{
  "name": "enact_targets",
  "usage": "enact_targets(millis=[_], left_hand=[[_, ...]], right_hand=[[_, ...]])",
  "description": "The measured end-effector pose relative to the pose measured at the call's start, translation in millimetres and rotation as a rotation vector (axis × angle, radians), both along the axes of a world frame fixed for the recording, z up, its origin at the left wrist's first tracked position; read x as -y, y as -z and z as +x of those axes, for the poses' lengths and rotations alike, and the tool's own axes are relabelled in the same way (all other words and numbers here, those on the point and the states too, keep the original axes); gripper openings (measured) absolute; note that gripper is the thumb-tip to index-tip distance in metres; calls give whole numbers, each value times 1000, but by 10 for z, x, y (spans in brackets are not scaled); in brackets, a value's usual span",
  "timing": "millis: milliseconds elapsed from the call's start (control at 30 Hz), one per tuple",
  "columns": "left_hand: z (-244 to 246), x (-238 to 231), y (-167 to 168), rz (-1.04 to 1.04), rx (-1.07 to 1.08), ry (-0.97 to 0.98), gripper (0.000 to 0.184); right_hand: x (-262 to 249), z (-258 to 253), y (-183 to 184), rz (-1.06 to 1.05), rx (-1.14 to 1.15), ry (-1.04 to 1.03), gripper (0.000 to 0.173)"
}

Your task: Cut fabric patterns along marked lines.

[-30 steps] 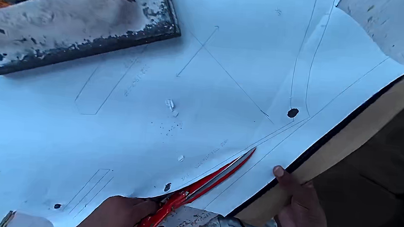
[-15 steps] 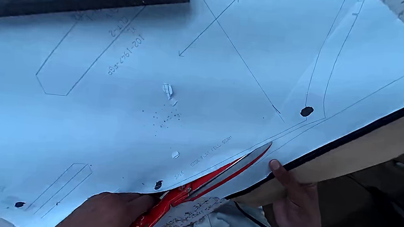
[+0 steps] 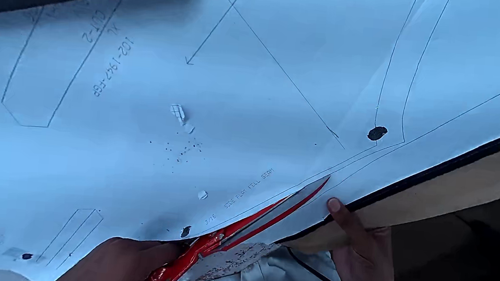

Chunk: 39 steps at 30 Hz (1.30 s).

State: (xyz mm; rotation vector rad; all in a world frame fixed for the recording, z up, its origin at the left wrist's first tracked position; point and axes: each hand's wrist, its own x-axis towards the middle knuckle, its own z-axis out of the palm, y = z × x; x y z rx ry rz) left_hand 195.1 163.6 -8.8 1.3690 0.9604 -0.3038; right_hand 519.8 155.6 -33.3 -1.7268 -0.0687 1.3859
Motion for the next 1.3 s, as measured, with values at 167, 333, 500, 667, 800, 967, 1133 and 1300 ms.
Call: enact_targets(millis=[167,333,500,667,800,967,1133,1300], left_hand=[[-12,-7,21,-28,-8,-13,16],[-21,-30,41,-40,-5,-18,16],[-13,-59,15,-42,-6,12,16],[51,-188,-80,-49,-38,95,16],[88,-190,-91,-11,-54,106,16],[111,-180,-106,-24,-85,103,15],[96,-176,-80,-15,-90,88,16],[75,-163,-48,3,-77,80,17]], right_hand=[[1,-1,7,7,7,-8,36],[4,-3,14,17,7,-6,36],[15,5,12,28,-4,-23,36],[14,20,11,45,-22,-22,36],[6,14,6,49,-39,-24,34],[20,23,8,58,-46,-26,34],[17,19,11,61,-40,-29,33],[28,26,19,73,-49,-39,34]])
